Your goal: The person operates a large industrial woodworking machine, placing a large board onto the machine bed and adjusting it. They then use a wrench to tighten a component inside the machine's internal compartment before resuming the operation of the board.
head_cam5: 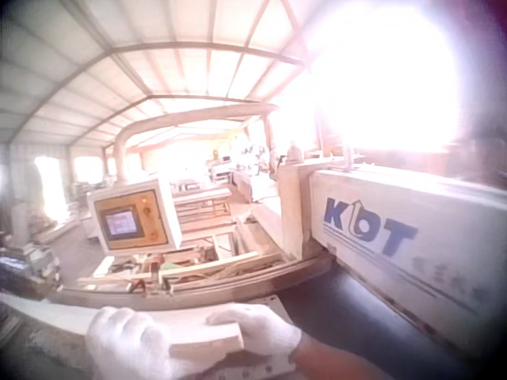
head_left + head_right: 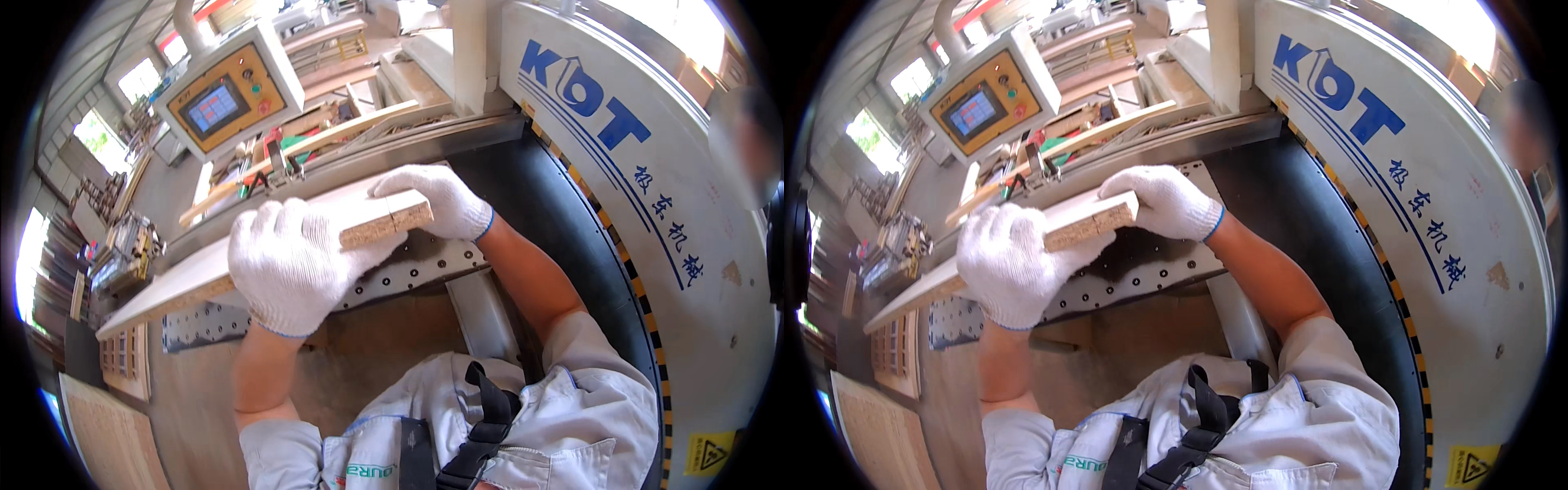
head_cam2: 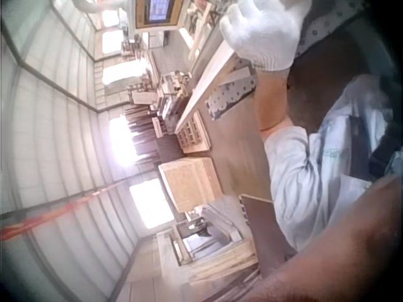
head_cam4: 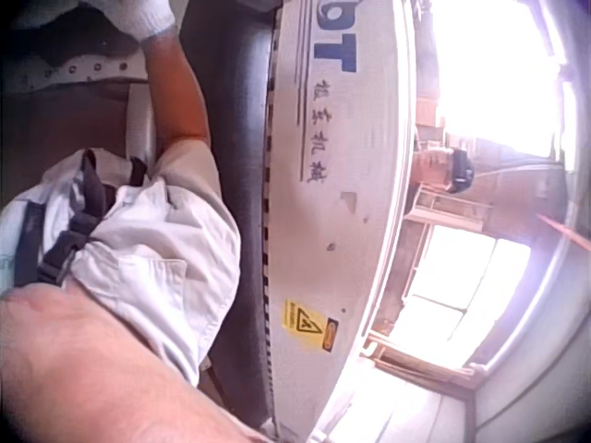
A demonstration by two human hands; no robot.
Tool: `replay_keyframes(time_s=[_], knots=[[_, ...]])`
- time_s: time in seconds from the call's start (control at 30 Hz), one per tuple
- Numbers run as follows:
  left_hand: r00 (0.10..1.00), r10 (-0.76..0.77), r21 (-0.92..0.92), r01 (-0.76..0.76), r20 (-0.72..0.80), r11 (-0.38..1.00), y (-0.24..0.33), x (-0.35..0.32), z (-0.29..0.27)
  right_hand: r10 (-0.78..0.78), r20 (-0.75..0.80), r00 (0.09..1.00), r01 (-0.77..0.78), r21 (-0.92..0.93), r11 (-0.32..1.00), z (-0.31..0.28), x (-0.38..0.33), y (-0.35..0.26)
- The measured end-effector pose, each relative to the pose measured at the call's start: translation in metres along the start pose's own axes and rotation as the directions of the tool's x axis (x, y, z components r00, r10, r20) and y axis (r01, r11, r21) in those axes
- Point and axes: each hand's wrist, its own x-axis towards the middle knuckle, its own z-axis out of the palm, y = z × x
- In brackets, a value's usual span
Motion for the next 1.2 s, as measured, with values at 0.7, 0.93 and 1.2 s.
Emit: replay_keyframes(time_s=[0.7, 0.93, 1.2], knots=[[0.998, -0.018, -0.046, 0.016, -0.053, 0.999, -0.008, 0.004, 0.009, -0.003, 0.025, 1.0, 0.002, 0.043, 0.999, -0.005, 0.006, 0.005], [0.993, -0.117, -0.115, 0.114, -0.021, 0.987, -0.013, 0.027, 0.009, 0.066, 0.011, 0.998, -0.066, 0.025, 0.998, -0.004, 0.015, 0.014], [0.97, -0.197, -0.287, 0.23, 0.138, 0.93, -0.024, 0.042, 0.006, 0.153, 0.001, 0.988, -0.153, 0.049, 0.987, -0.01, 0.026, 0.005]])
